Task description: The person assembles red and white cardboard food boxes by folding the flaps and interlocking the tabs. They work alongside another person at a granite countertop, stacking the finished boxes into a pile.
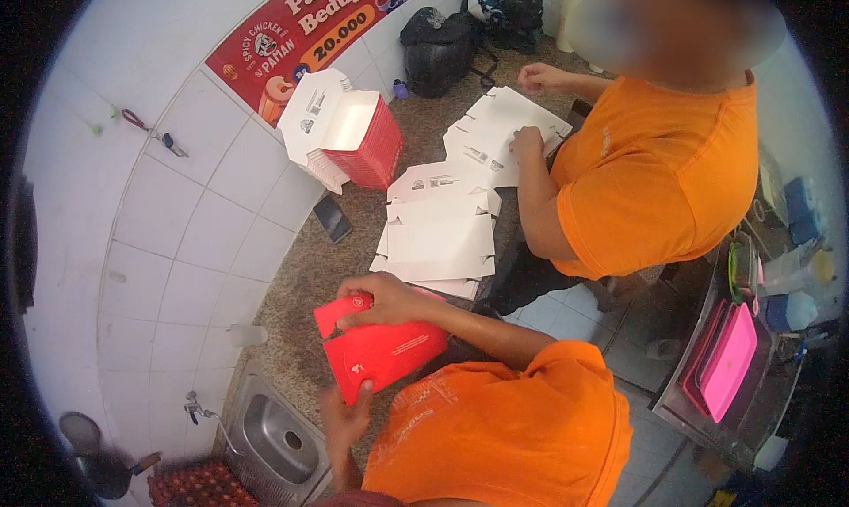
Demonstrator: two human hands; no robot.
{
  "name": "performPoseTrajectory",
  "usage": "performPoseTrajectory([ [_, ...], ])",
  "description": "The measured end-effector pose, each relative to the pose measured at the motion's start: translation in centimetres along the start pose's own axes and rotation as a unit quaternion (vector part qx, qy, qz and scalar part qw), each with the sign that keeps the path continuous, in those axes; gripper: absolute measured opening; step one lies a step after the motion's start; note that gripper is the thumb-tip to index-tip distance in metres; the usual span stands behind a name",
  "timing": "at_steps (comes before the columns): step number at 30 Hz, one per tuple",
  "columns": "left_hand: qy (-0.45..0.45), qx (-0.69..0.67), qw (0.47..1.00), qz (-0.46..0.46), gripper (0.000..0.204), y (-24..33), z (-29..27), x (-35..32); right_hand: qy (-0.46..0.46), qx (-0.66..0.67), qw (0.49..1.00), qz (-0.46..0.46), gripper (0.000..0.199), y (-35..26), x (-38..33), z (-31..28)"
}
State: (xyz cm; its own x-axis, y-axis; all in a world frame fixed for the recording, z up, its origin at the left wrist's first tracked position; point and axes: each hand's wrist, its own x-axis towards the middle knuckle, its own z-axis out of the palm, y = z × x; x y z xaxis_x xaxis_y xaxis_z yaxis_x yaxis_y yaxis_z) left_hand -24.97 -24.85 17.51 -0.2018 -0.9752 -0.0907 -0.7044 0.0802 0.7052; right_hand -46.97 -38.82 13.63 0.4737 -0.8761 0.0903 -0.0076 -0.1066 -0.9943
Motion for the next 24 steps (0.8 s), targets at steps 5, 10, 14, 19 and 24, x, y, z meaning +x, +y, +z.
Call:
performPoseTrajectory([
  [5, -0.042, -0.25, 0.961, -0.112, 0.026, -0.3, -0.1, 0.5, 0.043, -0.003, 0.995, -0.086, 0.038, 0.9, -0.6, 0.4],
  [10, -0.188, -0.447, 0.848, -0.213, 0.038, -4.0, -0.3, 1.8, 0.052, 0.161, 0.979, -0.114, 0.024, -0.1, -2.5, 0.3],
  [14, -0.302, -0.627, 0.688, -0.206, 0.037, -5.0, 0.4, 2.1, -0.065, 0.223, 0.963, -0.137, 0.023, -0.7, -0.8, 1.5],
  [19, -0.207, -0.594, 0.743, -0.229, 0.032, -6.7, 2.4, 1.2, -0.332, -0.114, 0.935, -0.046, 0.038, -3.5, 1.8, 0.7],
  [24, -0.172, -0.596, 0.726, -0.295, 0.031, -6.3, 3.3, 0.3, -0.385, -0.153, 0.907, -0.074, 0.037, -1.8, 2.2, 0.9],
])
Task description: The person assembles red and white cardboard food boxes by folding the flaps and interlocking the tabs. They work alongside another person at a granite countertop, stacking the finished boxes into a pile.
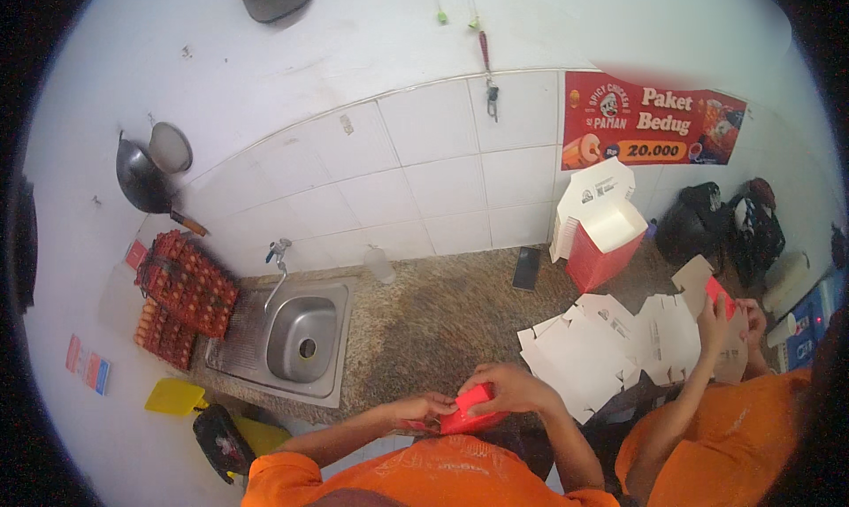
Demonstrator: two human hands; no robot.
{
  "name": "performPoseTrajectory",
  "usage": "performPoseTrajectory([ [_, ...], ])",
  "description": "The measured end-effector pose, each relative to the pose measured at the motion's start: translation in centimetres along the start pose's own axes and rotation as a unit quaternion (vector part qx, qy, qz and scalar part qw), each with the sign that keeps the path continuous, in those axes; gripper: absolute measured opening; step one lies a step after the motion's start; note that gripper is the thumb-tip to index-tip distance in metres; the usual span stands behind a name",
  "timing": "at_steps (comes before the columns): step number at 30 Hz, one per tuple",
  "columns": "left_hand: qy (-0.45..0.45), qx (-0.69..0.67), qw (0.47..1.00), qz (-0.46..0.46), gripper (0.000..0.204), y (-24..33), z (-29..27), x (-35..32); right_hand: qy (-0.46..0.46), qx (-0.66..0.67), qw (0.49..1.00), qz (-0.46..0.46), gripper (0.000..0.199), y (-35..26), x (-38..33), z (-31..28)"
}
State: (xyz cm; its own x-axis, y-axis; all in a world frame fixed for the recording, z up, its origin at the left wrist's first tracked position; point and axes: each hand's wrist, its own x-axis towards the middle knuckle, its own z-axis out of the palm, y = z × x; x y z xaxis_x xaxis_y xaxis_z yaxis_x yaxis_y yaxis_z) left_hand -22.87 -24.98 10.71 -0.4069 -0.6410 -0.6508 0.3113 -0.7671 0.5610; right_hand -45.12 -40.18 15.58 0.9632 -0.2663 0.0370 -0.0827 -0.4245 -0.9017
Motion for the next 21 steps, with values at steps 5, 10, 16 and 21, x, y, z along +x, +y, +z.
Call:
performPoseTrajectory([
  [5, 0.078, 0.017, 0.995, 0.063, 0.029, 1.8, 0.9, -1.4, 0.159, -0.052, 0.985, 0.042, 0.029, -0.3, 1.1, 1.0],
  [10, 0.071, 0.185, 0.956, 0.218, 0.024, 2.5, 0.6, -2.1, 0.204, 0.003, 0.976, -0.073, 0.023, -0.9, 2.8, 2.4],
  [16, 0.133, 0.077, 0.94, 0.305, 0.024, 3.1, 1.8, -1.4, 0.484, -0.143, 0.857, -0.106, 0.016, -0.3, 3.7, 5.9],
  [21, 0.235, -0.217, 0.848, 0.423, 0.022, 4.1, 2.8, 0.3, 0.373, -0.239, 0.866, -0.231, 0.022, 2.5, 3.8, 7.6],
])
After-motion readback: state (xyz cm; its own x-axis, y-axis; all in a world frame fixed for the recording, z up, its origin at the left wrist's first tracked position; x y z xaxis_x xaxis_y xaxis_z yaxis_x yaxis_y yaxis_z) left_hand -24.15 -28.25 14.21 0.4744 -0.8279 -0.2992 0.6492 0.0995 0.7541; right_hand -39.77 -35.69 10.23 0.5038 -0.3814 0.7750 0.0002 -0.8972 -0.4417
